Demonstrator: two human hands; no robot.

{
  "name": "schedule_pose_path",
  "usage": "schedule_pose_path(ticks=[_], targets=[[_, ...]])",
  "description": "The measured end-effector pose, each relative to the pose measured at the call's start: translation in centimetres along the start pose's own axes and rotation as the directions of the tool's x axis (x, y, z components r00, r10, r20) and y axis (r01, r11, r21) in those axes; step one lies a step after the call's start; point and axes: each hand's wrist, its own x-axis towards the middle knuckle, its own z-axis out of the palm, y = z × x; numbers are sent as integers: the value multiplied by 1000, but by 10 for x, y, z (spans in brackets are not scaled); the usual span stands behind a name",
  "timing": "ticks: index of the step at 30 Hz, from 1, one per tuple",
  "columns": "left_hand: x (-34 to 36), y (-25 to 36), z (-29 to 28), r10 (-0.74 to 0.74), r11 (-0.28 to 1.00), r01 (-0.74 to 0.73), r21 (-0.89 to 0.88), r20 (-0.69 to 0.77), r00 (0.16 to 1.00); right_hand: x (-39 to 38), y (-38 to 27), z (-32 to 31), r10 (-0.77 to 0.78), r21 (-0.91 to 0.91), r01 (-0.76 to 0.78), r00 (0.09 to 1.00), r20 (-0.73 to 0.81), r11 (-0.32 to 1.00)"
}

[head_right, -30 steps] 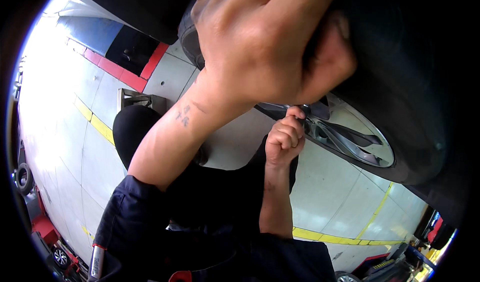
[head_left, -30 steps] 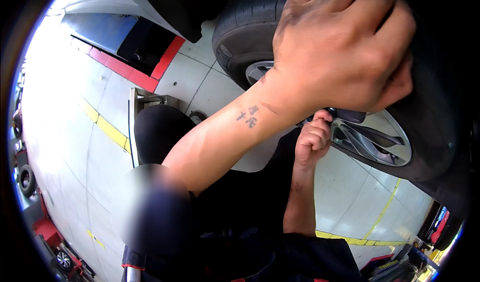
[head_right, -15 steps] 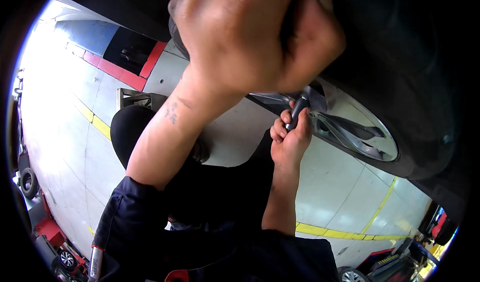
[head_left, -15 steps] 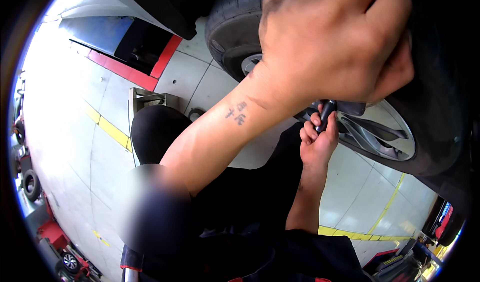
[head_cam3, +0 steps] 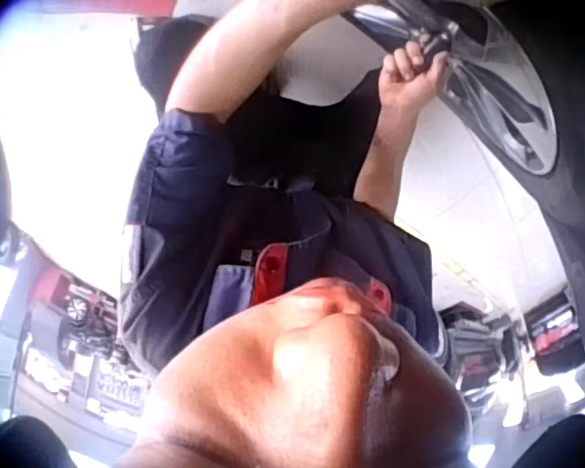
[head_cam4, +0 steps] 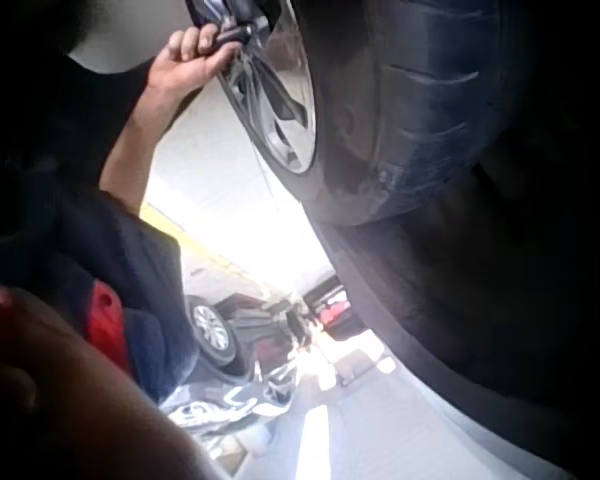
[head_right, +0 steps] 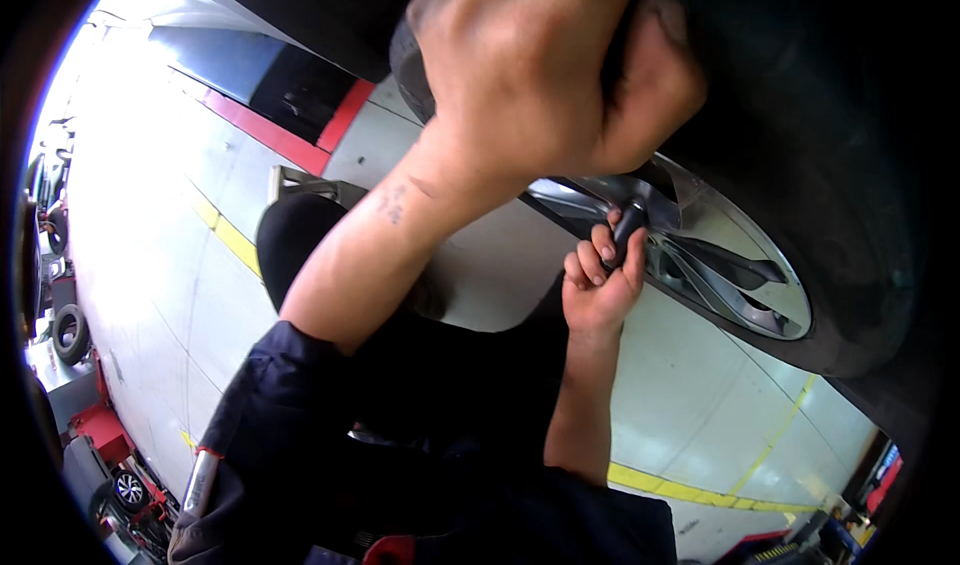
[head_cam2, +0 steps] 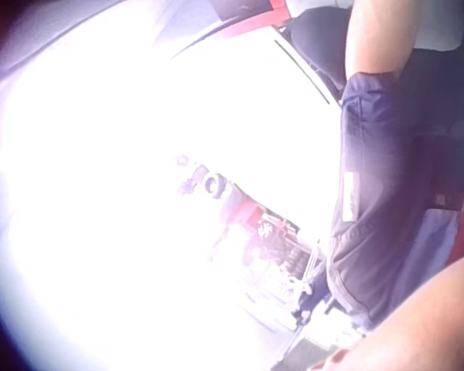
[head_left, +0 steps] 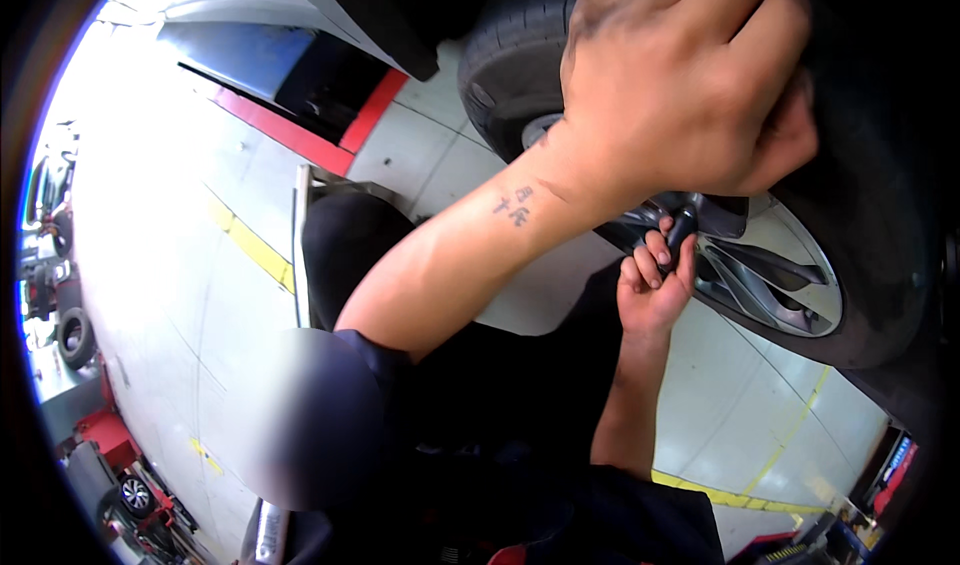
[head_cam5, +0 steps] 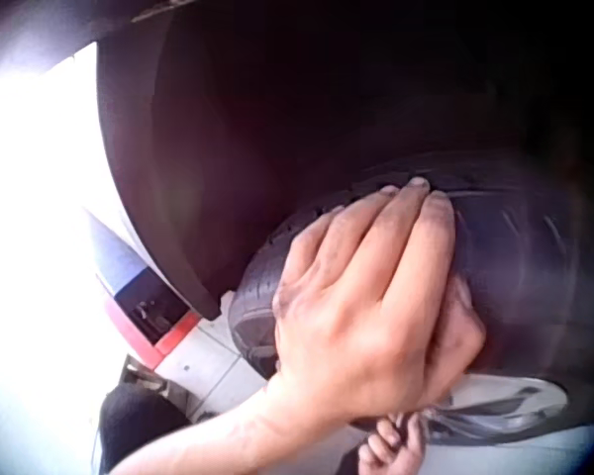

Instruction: The person removes a tire from a tire changer, carries it to a silver SUV, and mounts it onto the rear wheel hub. They then insert and tighten the lug nuts by hand to secure the wheel in place.

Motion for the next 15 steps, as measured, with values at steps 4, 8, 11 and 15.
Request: schedule_pose_path(ticks=[4,8,11,15], targets=[[7,3,2,-71,992,70,-107,-13,997,-18,7,5,-31,-177,8,992,-123,984],[2,11,1,-140,982,146,-118,54,989,-39,27,-38,88,-322,-138,982,-166,937],[3,-2,1,-30,996,30,-89,3,1000,-33,46,-97,103,-483,-187,976,-194,856],[0,-5,9,-16,994,13,-109,-19,1000,-11,52,-167,215,-104,-341,771,-599,934]])
